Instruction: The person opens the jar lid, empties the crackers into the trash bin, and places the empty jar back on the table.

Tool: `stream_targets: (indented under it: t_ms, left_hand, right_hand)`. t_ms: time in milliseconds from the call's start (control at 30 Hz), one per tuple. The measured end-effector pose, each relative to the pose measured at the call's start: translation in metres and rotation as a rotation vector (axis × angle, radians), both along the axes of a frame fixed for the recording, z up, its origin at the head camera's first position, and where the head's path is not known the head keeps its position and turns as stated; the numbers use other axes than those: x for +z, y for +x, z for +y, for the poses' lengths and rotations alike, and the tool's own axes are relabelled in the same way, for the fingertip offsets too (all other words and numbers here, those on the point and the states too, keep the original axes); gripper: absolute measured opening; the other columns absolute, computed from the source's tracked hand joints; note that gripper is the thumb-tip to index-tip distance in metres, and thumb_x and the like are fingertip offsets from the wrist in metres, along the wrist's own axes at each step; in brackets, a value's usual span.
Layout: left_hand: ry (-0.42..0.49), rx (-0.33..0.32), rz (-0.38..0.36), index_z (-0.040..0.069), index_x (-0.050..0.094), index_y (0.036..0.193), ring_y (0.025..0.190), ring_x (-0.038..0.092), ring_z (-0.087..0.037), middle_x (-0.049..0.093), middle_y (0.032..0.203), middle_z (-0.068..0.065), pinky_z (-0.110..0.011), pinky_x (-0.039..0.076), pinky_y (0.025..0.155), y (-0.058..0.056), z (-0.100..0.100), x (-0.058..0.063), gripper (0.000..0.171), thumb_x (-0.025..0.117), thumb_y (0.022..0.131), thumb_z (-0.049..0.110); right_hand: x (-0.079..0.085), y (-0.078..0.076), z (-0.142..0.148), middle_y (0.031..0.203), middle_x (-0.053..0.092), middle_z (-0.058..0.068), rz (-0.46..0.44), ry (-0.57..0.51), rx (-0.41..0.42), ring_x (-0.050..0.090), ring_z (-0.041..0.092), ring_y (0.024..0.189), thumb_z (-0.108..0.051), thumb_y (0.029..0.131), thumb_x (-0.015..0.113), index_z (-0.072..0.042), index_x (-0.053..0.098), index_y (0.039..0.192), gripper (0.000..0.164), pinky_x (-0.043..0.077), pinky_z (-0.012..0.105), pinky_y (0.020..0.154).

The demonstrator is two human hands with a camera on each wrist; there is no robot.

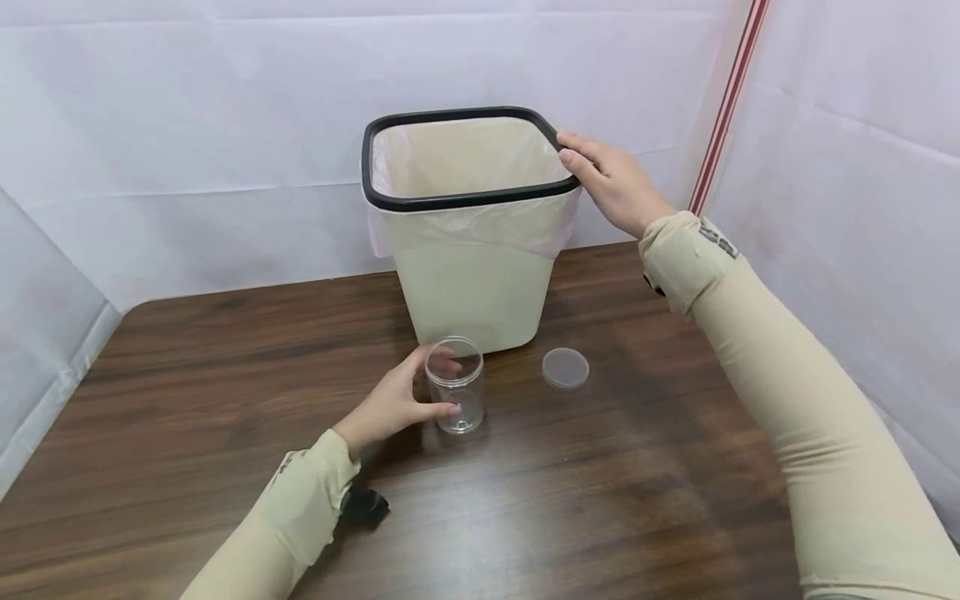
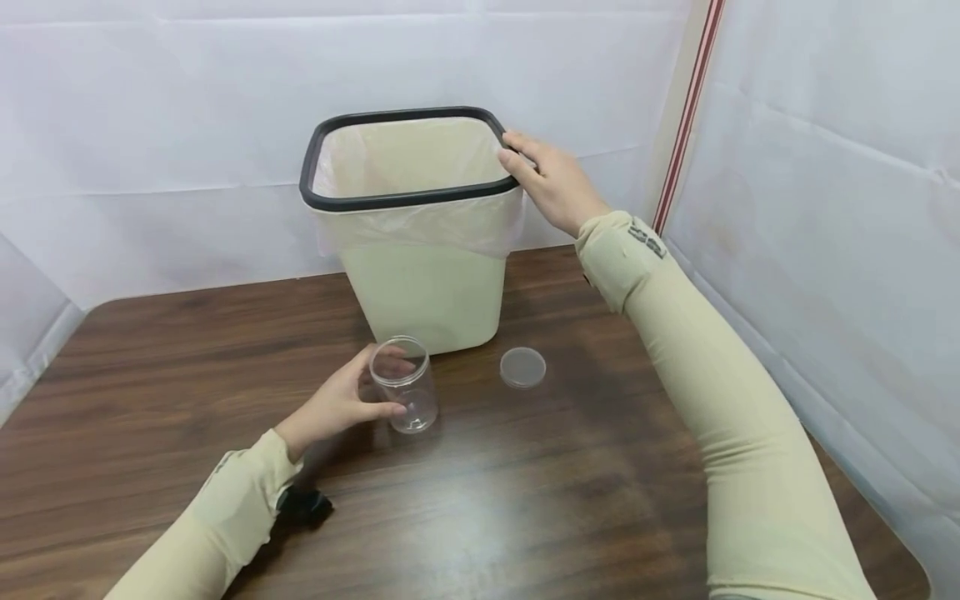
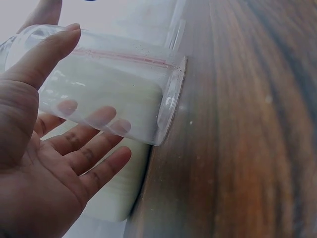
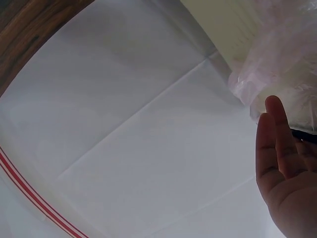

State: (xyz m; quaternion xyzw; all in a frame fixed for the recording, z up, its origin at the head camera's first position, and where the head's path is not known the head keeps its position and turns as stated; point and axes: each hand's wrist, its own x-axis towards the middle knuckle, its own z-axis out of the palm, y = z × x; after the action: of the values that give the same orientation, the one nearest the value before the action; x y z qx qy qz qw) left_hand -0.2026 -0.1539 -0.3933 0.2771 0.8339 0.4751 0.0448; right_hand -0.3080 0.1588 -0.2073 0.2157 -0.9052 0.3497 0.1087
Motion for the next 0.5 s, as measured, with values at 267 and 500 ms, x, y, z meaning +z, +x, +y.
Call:
stream_targets:
  t_ms: [267,500]
  left_hand:
    - [0.018,-0.001,-0.028,0.009,0.047,0.131,0.117,0.058,-0.026,0.064,0.123,-0.015,-0.044,0.041,0.101,-0.0018,0.0030,-0.0030,0.065,0.081,0.076,0.014]
    - [0.016,-0.009,-0.006,0.009,0.044,0.134,0.120,0.057,-0.027,0.064,0.124,-0.014,-0.047,0.041,0.103,-0.0006,0.0038,-0.0025,0.068,0.080,0.077,0.015]
  right_hand:
    - [-0.0029,0.0006,0.0040,0.156,0.033,0.004,0.024,-0.002,-0.014,0.026,0.020,0.147,-0.041,0.103,0.035,-0.015,0.038,0.148,0.052,0.020,0.036,0.121]
    - [-0.0037,0.0009,0.0045,0.156,0.033,0.003,0.029,-0.014,-0.016,0.027,0.022,0.146,-0.041,0.102,0.036,-0.017,0.039,0.148,0.052,0.024,0.041,0.119]
